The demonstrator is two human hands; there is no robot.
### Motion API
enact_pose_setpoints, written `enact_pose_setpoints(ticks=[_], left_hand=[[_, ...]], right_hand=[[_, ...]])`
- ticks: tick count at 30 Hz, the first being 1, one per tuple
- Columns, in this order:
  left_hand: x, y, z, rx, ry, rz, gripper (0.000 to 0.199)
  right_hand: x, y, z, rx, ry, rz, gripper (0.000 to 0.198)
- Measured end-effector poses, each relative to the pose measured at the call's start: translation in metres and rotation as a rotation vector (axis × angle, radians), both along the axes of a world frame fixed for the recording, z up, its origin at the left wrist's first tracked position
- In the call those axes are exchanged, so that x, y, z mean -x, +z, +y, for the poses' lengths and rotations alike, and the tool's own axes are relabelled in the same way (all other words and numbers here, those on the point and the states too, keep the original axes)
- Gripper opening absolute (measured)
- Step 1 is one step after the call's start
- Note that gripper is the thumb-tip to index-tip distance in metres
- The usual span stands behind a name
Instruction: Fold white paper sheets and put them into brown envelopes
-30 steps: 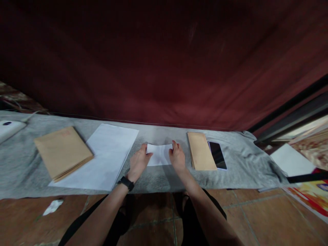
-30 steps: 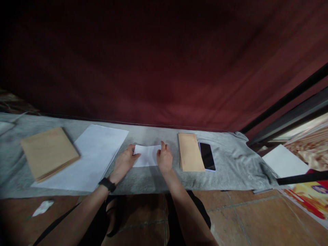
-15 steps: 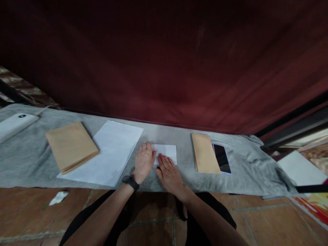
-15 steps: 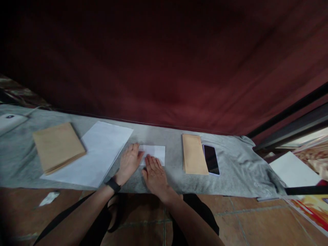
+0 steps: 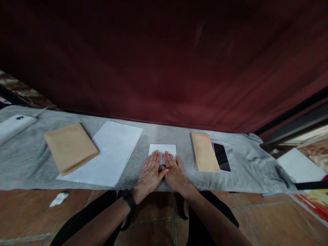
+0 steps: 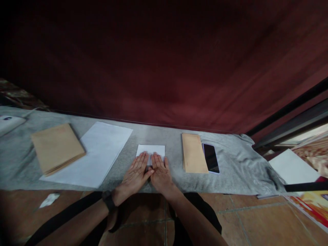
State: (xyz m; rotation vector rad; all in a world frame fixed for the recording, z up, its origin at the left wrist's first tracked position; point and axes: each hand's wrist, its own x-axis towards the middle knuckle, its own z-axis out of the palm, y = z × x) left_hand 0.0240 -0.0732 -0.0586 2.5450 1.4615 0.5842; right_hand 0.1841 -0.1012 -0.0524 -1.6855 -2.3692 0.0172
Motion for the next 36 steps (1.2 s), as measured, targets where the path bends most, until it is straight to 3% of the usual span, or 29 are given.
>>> enact_pose_setpoints(ticks=[6,14,16,22,26,32,36], left_hand=[[0.013,0.001,0.007,-0.015,0.127,0.049,0.08],[0.015,0.01,0.013,-0.032,0.224,0.087,0.069],[0.008,0.014,0.016,-0.048,0.203,0.054,0.066],[-0.017,0.017,0.023,0.016,-0.06,0.004,0.058],[-0.023,0.011,0.027,0.048,-0.05,0.043,0.055],[-0.023,0.004,0.031,0.018,-0.011,0.12,0.057],[-0.024,0.004,0.036,-0.004,0.028,0.238,0.061]], right_hand=[[-0.01,-0.006,0.002,-0.059,-0.141,0.046,0.056],[-0.021,-0.009,-0.001,-0.074,-0.205,0.054,0.053],[-0.021,-0.008,-0.001,-0.077,-0.215,0.065,0.052],[-0.022,0.004,0.011,-0.04,-0.255,0.15,0.045],[-0.021,0.015,0.025,-0.013,-0.292,0.252,0.046],[-0.001,0.017,0.038,0.061,-0.109,0.253,0.051],[0.009,0.012,0.044,0.107,-0.107,0.207,0.052]])
